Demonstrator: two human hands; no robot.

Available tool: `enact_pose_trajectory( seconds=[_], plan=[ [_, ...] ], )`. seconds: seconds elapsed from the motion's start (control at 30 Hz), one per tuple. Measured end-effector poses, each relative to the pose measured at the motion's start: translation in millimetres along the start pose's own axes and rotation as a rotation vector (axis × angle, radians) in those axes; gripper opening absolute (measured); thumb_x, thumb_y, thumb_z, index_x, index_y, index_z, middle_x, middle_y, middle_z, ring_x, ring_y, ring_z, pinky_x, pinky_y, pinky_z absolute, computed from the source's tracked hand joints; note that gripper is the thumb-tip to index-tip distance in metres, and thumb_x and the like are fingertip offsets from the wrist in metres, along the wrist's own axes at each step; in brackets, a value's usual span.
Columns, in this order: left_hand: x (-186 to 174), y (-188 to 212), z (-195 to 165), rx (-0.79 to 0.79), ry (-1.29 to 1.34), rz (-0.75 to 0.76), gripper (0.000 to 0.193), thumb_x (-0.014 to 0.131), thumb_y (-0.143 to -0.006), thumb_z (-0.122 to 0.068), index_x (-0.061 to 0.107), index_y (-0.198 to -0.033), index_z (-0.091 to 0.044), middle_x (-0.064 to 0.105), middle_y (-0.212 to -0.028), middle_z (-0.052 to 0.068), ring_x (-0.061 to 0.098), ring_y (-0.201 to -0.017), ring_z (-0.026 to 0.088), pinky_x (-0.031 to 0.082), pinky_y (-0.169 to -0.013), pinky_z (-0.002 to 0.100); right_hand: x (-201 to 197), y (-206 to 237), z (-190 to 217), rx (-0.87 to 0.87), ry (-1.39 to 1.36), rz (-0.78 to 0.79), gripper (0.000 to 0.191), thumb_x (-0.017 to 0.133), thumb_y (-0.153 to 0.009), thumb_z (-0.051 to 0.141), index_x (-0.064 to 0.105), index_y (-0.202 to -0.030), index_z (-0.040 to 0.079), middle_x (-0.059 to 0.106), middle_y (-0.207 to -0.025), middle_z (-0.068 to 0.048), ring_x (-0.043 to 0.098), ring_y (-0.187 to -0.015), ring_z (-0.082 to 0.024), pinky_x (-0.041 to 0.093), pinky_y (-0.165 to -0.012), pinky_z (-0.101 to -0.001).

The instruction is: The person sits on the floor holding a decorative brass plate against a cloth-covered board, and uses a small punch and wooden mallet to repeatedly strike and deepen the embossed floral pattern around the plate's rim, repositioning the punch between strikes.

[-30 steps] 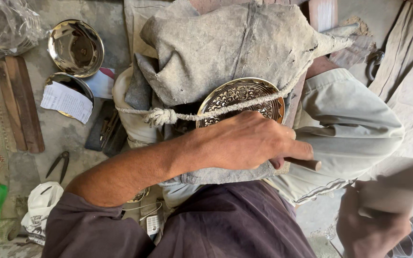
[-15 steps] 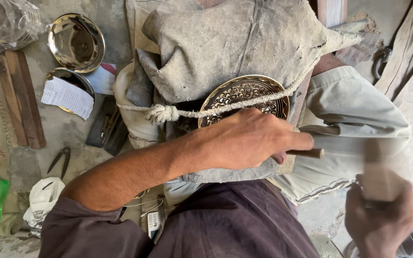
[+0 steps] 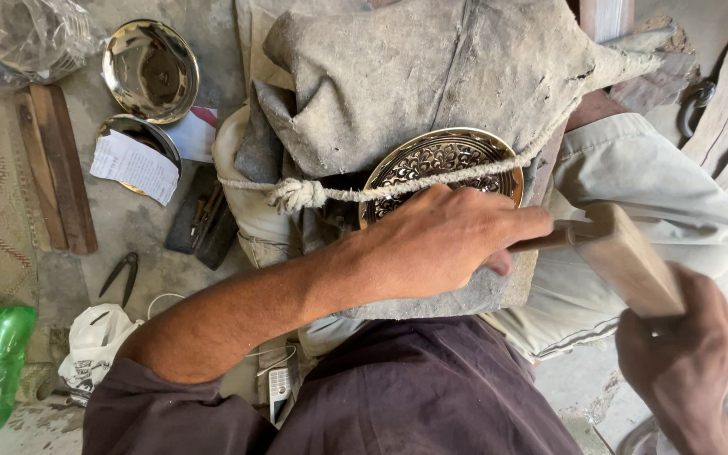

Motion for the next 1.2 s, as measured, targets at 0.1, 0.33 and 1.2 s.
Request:
enact_pose_trajectory(
  seconds=[0.1, 0.33, 1.2],
  plan=[
    [3.0, 2.1, 7.1, -0.090, 0.009, 0.045, 0.048, 0.061, -0.097, 0.003, 0.052, -0.142, -0.010, 0.069, -0.093, 0.008, 0.078, -0.080, 0.014, 0.051, -0.041, 0.018, 0.6, -3.2, -12.9, 0.046, -0.299, -0.020, 0.036, 0.076, -0.092, 0.006, 0.058, -0.120, -0.006, 0.072, -0.100, -0.017, 0.072, -0.080, -0.022, 0.060, -0.073, -0.0324],
    [-3.4, 3.2, 6.9, -0.105, -0.016, -0.018, 0.026, 0.059, -0.098, 0.004, 0.056, -0.123, -0.001, 0.068, -0.089, 0.010, 0.078, -0.088, 0.021, 0.055, -0.043, 0.023, 2.7, -16.5, -1.7, -0.184, -0.102, 0.077, 0.024, 0.074, -0.081, -0.004, 0.072, -0.104, 0.003, 0.072, -0.099, -0.024, 0.074, -0.086, -0.032, 0.063, -0.073, -0.0382],
    [-62.2, 46.3, -29.9, -0.091, -0.143, -0.586, 0.031, 0.065, -0.104, -0.018, 0.056, -0.126, 0.001, 0.069, -0.102, 0.014, 0.073, -0.085, 0.020, 0.063, -0.067, 0.031, -8.4, -44.5, -23.0, -0.018, -0.210, 0.069, 0.039, 0.067, -0.094, -0.006, 0.055, -0.130, -0.016, 0.070, -0.095, -0.025, 0.072, -0.072, -0.026, 0.061, -0.062, -0.0350]
  ],
)
Point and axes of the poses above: each hand's wrist, its own y-axis away from the middle knuckle, its own x-axis out of the palm, z = x × y, the point moved 9 cm from there along -y, towards the middle knuckle
